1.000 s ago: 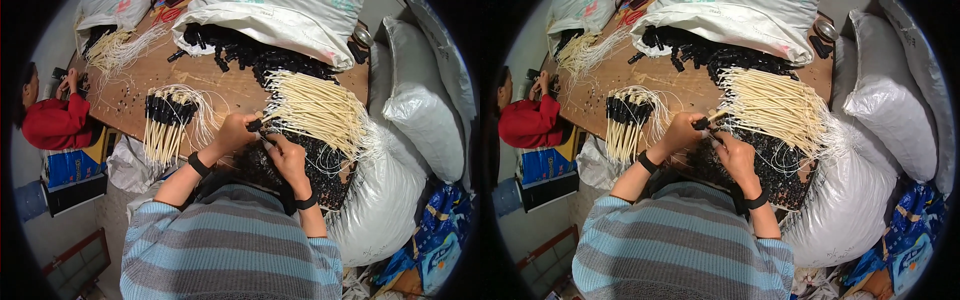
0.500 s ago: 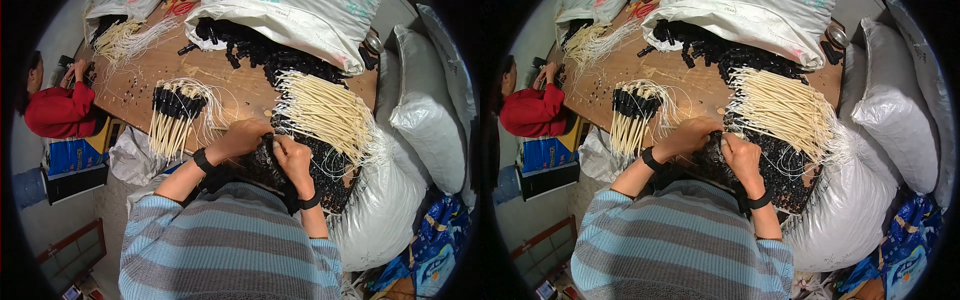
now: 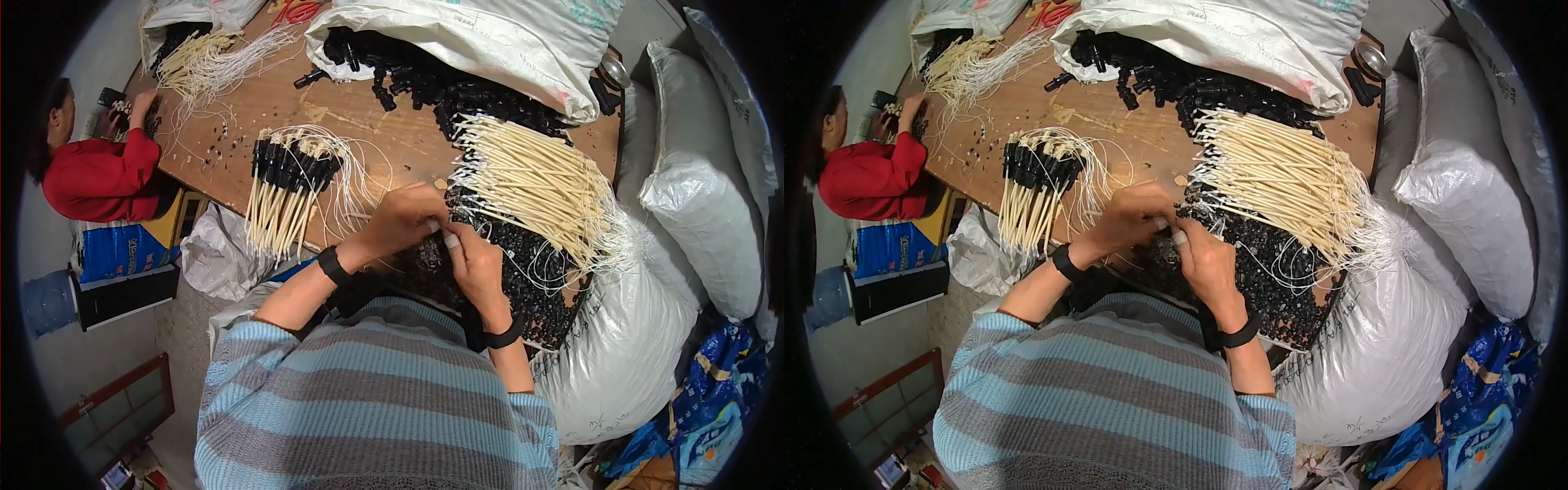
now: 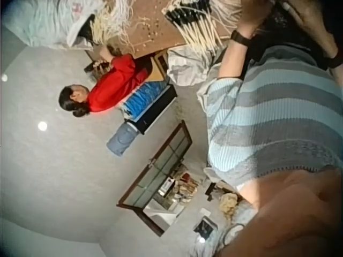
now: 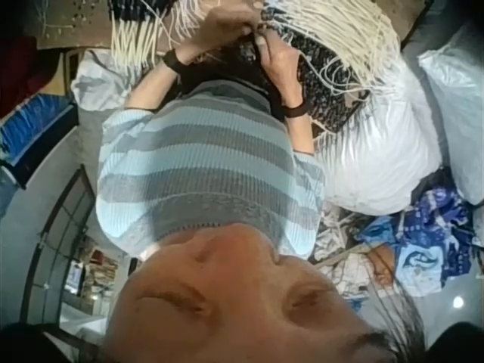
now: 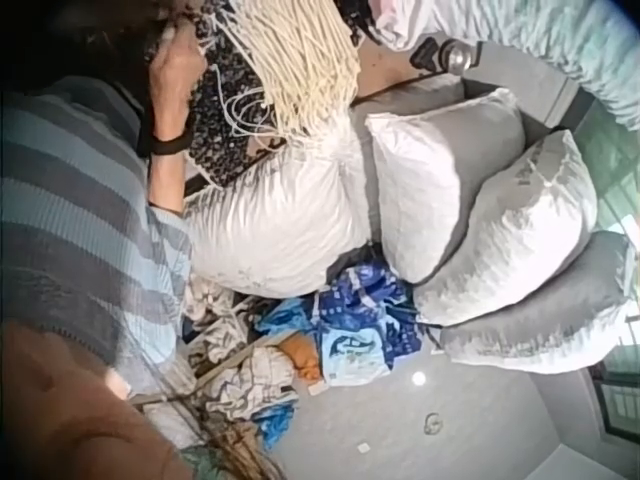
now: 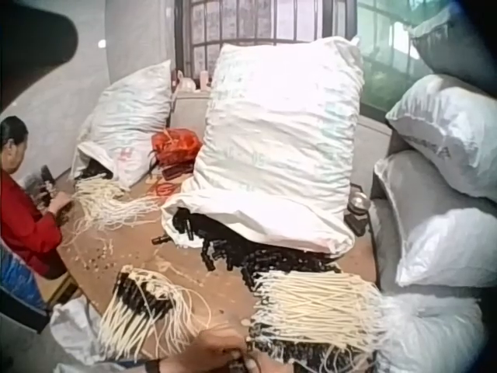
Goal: The person assembles components by hand, picking up a black plastic piece and a white corded stick, fitting them together, and then placing the assembled unit onto a growing pile on the table.
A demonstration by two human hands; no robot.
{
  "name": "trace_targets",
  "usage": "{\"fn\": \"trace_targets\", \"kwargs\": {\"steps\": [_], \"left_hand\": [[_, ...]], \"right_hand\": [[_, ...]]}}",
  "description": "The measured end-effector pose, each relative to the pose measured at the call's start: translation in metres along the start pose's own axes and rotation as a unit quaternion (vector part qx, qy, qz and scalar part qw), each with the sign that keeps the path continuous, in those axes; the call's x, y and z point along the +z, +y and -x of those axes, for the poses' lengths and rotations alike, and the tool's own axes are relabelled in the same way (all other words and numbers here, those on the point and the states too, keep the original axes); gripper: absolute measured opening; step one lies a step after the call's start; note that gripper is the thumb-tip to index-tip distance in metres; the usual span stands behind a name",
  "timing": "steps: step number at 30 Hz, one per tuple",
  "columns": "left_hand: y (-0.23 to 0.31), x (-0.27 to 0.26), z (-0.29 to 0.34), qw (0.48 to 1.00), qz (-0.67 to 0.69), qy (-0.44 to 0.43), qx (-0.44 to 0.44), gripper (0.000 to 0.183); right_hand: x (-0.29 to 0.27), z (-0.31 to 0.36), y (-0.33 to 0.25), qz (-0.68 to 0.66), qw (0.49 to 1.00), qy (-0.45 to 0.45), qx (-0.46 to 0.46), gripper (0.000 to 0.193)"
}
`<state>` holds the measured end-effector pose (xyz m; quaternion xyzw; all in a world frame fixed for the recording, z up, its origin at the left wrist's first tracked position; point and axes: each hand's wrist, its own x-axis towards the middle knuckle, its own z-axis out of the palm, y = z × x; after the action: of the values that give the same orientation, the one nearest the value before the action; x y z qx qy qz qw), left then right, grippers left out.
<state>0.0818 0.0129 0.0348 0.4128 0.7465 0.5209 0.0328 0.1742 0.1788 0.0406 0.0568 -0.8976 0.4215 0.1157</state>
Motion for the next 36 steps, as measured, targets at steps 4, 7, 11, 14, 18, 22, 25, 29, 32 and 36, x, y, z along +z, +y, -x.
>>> {"fn": "trace_targets", "kwargs": {"steps": [4, 7, 11, 14, 18, 22, 25, 29, 32, 36], "left_hand": [[0.000, 0.002, 0.005, 0.998, 0.018, 0.002, 0.054, 0.024], [-0.026, 0.004, 0.006, 0.992, -0.085, 0.066, 0.069, 0.027], [-0.063, -0.038, 0.042, 0.955, -0.263, 0.062, -0.119, 0.032], [-0.046, -0.061, 0.048, 0.934, -0.277, -0.004, -0.227, 0.033], [-0.045, -0.035, 0.037, 0.978, -0.195, -0.004, -0.079, 0.033], [-0.052, -0.010, 0.027, 0.979, -0.203, -0.010, -0.009, 0.033], [-0.048, 0.001, 0.023, 0.994, -0.082, 0.029, -0.071, 0.028], [0.007, 0.029, 0.007, 0.963, 0.152, 0.053, -0.215, 0.019], [0.016, 0.034, 0.008, 0.985, 0.100, 0.050, -0.128, 0.015], [0.021, 0.027, 0.009, 0.994, -0.099, -0.019, 0.033, 0.017]], "right_hand": [[0.008, 0.006, 0.007, -0.112, 0.993, 0.041, 0.000, 0.011], [0.006, 0.015, 0.009, -0.033, 0.995, 0.011, 0.090, 0.008], [0.000, 0.028, 0.015, -0.068, 0.989, -0.007, 0.135, 0.007], [-0.001, 0.028, 0.016, -0.072, 0.985, -0.039, 0.150, 0.007], [0.004, 0.024, 0.016, -0.078, 0.981, -0.043, 0.170, 0.007], [0.006, 0.021, 0.016, -0.082, 0.979, -0.034, 0.182, 0.007], [0.007, 0.020, 0.019, -0.137, 0.952, -0.008, 0.272, 0.007], [0.015, 0.016, 0.031, -0.160, 0.942, 0.015, 0.296, 0.006], [0.022, 0.012, 0.033, -0.122, 0.968, 0.031, 0.219, 0.007], [0.014, 0.011, 0.028, -0.159, 0.951, 0.002, 0.264, 0.007]]}}
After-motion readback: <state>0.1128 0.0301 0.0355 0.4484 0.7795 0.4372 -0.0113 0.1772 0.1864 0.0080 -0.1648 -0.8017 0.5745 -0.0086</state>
